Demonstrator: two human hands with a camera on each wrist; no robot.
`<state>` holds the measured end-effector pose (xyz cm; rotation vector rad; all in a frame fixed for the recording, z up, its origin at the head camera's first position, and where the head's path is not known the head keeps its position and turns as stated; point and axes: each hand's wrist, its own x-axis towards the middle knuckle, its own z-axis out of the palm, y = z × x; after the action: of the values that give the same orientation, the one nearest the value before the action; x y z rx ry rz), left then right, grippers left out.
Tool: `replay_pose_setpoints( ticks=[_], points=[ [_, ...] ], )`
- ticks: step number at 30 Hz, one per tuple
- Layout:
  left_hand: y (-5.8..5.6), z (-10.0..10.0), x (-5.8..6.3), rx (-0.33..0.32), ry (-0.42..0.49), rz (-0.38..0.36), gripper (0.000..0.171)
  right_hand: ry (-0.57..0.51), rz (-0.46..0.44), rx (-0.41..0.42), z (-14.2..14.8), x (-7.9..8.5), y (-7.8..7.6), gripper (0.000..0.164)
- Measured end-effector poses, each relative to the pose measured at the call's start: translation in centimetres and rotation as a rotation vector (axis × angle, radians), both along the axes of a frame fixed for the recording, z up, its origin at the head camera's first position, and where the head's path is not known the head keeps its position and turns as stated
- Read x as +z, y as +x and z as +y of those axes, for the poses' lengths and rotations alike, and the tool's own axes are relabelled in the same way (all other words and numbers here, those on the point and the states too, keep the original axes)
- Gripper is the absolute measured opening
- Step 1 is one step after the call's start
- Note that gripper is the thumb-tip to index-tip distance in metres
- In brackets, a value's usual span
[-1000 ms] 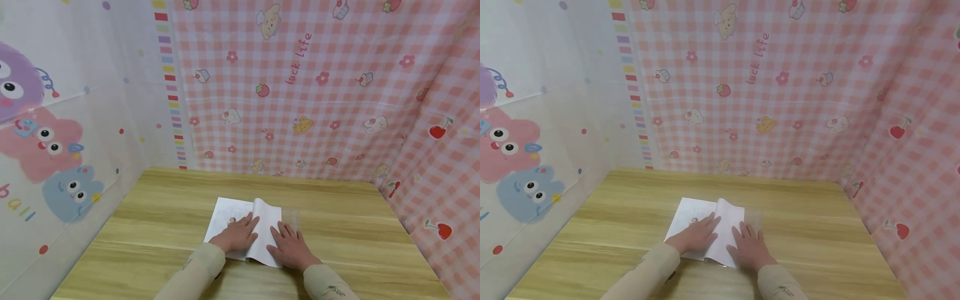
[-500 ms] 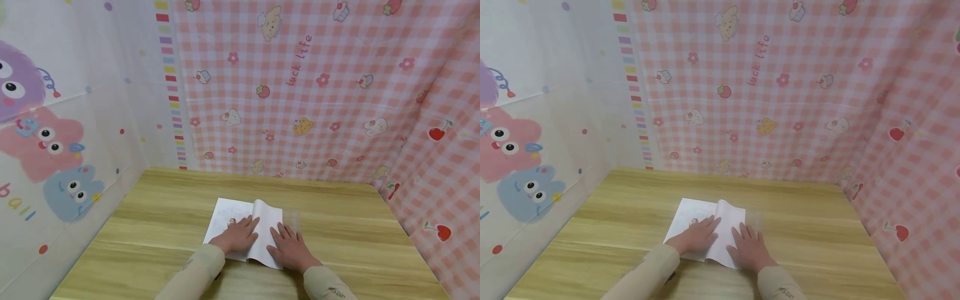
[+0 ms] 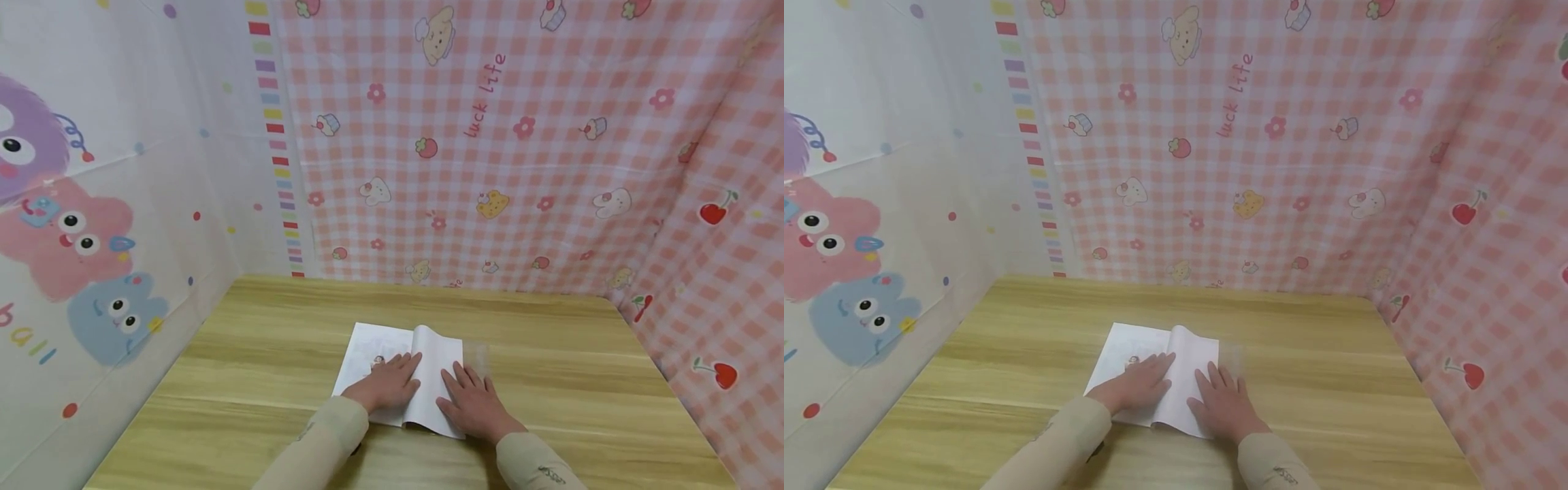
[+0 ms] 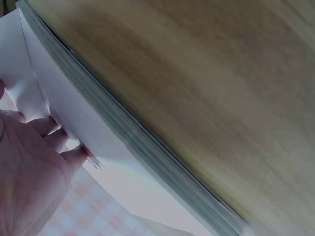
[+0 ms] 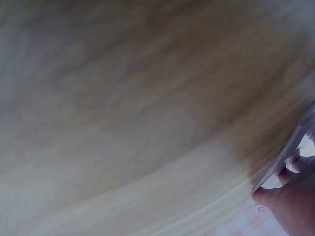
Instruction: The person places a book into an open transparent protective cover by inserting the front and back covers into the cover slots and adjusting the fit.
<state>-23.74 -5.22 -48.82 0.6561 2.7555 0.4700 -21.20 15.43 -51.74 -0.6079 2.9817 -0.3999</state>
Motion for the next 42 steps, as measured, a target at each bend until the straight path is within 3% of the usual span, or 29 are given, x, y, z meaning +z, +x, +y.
replay_pose_setpoints(
  ticks=[8, 16, 21, 31, 38, 42],
  points=[
    [-0.12, 0.32, -0.46, -0.014, -0.068, 0.045, 0.057, -0.005, -0.015, -0.007, -0.05, 0.09, 0.11, 0.059],
    [-0.56, -0.37, -0.77, 0.023, 0.096, -0.061, 0.058, 0.004, -0.016, -0.009, 0.01, -0.12, 0.0, 0.06],
    [-0.54, -0.23, -0.78, -0.016, 0.019, -0.007, 0.059, 0.012, -0.025, -0.016, -0.01, -0.05, -0.07, 0.059],
    [-0.37, 0.29, -0.91, 0.0, -0.07, 0.04, 0.059, 0.017, -0.027, -0.019, -0.11, 0.09, -0.05, 0.059],
    [-0.02, 0.57, -0.35, 0.003, -0.099, 0.049, 0.059, 0.009, -0.012, -0.021, -0.11, 0.08, -0.05, 0.059],
    [-0.23, 0.44, -0.93, 0.01, -0.069, 0.03, 0.06, 0.0, -0.013, -0.023, -0.16, 0.1, -0.05, 0.059]
  ],
)
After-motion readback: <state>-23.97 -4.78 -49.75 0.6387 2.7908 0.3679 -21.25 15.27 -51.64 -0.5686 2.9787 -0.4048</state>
